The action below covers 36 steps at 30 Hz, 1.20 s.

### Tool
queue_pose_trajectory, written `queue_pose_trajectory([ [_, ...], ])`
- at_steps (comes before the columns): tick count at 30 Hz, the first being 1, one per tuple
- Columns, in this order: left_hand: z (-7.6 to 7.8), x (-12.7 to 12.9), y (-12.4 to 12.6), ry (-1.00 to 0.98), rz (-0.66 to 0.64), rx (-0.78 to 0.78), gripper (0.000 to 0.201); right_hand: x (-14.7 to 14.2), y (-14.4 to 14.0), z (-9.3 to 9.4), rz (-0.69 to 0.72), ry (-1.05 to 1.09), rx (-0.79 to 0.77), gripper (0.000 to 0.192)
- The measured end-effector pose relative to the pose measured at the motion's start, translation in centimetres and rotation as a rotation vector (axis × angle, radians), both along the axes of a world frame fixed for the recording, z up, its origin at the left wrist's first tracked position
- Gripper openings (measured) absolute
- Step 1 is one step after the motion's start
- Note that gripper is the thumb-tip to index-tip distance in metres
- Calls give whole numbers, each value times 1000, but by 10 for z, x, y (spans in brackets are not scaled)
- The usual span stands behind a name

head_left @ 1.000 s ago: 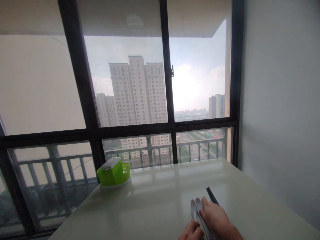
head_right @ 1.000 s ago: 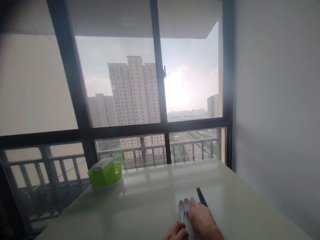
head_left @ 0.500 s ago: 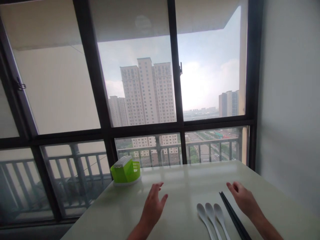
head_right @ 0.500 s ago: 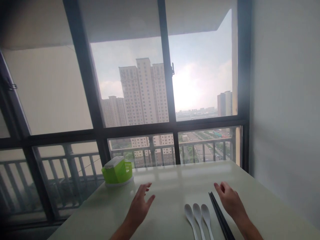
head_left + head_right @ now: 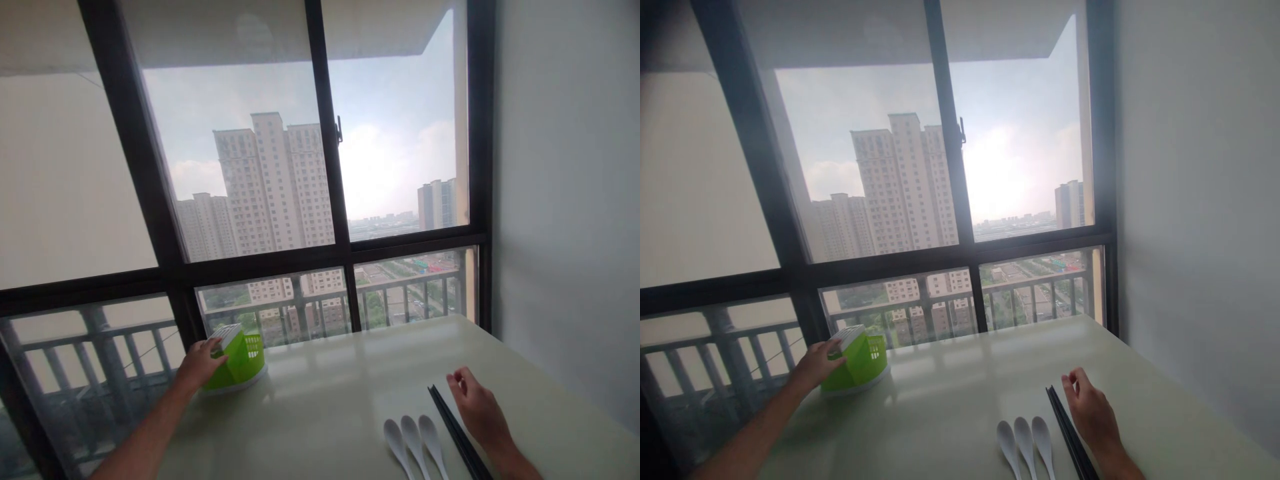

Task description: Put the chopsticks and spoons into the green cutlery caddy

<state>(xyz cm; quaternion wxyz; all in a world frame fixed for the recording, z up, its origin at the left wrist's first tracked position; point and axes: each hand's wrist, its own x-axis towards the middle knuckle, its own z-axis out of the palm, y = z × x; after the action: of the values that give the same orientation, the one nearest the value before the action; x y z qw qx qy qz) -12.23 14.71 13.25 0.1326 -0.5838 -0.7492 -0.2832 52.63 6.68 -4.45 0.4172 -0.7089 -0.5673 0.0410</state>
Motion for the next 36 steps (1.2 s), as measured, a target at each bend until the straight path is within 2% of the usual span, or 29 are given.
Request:
queue_pose_trajectory([
  [3,-15,18,14,51,-68,-35,55,-1,0,0,2,-2,5,35],
  [6,-28,55,19,96,-158,-49,57,-5,0,1,23,-11,0,34],
  [10,-40,131,9,158,-323,-28,57,-9,1,1,53,-39,-21,31],
  [14,-44,212,-11,232,-468,92,55,-7,1,-3,88,-58,-26,29],
  [19,-48,282,-27,192,-554,157,50,-6,4,-8,94,-62,-30,29],
  [26,-53,341,-29,112,-663,152,57,-9,8,-10,118,-51,-16,27],
  [36,-54,387,-31,67,-698,78,64,-9,10,-16,133,-70,-42,24],
])
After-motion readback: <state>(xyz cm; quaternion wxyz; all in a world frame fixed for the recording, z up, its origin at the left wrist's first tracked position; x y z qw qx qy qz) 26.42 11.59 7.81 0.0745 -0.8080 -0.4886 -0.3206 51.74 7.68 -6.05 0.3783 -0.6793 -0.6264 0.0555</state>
